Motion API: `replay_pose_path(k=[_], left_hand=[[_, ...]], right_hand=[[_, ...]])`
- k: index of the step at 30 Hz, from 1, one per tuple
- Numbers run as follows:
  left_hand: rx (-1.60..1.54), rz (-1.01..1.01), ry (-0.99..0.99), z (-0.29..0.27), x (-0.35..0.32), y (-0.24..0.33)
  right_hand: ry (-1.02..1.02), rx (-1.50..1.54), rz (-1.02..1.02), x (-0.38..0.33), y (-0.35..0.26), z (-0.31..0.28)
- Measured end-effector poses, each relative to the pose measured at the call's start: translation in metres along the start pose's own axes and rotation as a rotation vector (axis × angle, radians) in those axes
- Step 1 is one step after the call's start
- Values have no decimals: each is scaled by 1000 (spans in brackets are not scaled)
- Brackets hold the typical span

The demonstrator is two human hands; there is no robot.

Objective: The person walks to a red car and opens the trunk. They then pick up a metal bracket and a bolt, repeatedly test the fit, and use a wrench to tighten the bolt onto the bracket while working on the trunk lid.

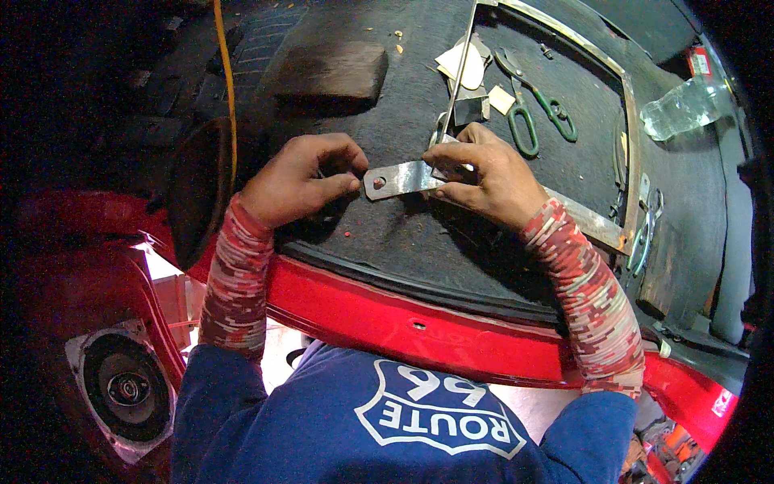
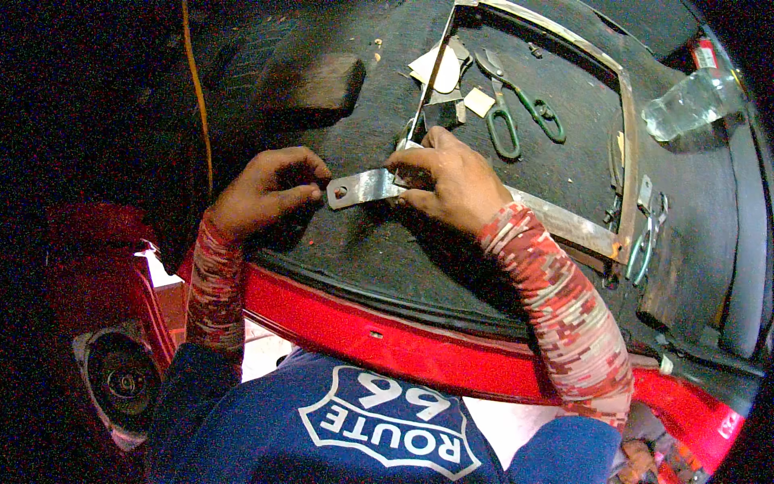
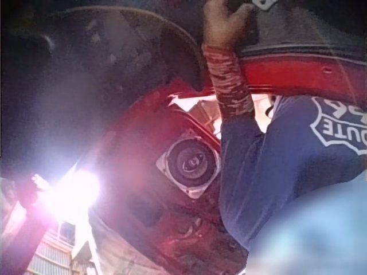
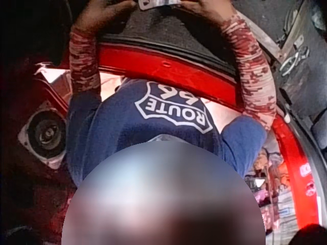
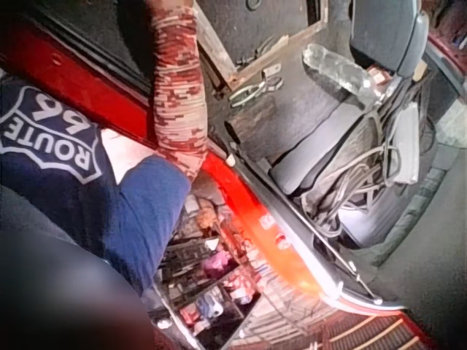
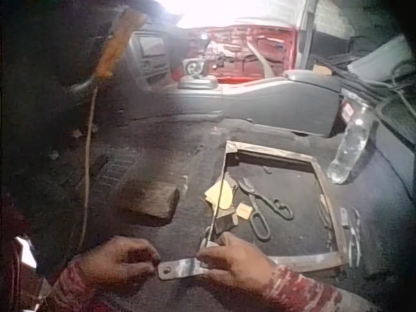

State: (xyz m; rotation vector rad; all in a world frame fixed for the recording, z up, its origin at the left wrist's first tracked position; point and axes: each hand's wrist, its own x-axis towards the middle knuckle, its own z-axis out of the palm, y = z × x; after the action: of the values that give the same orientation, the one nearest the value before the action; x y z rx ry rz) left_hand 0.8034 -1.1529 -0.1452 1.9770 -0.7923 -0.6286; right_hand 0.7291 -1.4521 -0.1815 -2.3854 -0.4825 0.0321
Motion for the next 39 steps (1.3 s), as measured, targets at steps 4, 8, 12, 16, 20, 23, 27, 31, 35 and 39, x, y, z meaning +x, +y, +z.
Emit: replay_pose_path(k=[4,8,12,16,20,23,27,31,35,39], left_hand=[[194,-32,176,-8,-1,-14],[301,-256,488,-24,-1,-34],[387,-67,539,-25,-4,-50],[390,-57,468,-24,-4,-49],[355,-165,212,-22,-1,-30],[69,-248,54,-15,-2,-13],[52,-303,-1,-7,2,-3],[222,-141,13,-2,7,-6],[232,-85,30,0,9,-9],[141,-3,41,5,10,-6]], right_hand=[[-20,28,23,0,-2,-2],[-20,32,49,1,-5,-2],[-11,31,52,1,-7,-3],[-55,33,90,2,-6,-3],[4,42,20,1,-4,-1],[22,35,-2,0,-2,1],[13,60,-8,1,1,1],[21,80,-20,0,2,1],[18,37,-16,0,3,2],[10,17,-8,0,2,2]])
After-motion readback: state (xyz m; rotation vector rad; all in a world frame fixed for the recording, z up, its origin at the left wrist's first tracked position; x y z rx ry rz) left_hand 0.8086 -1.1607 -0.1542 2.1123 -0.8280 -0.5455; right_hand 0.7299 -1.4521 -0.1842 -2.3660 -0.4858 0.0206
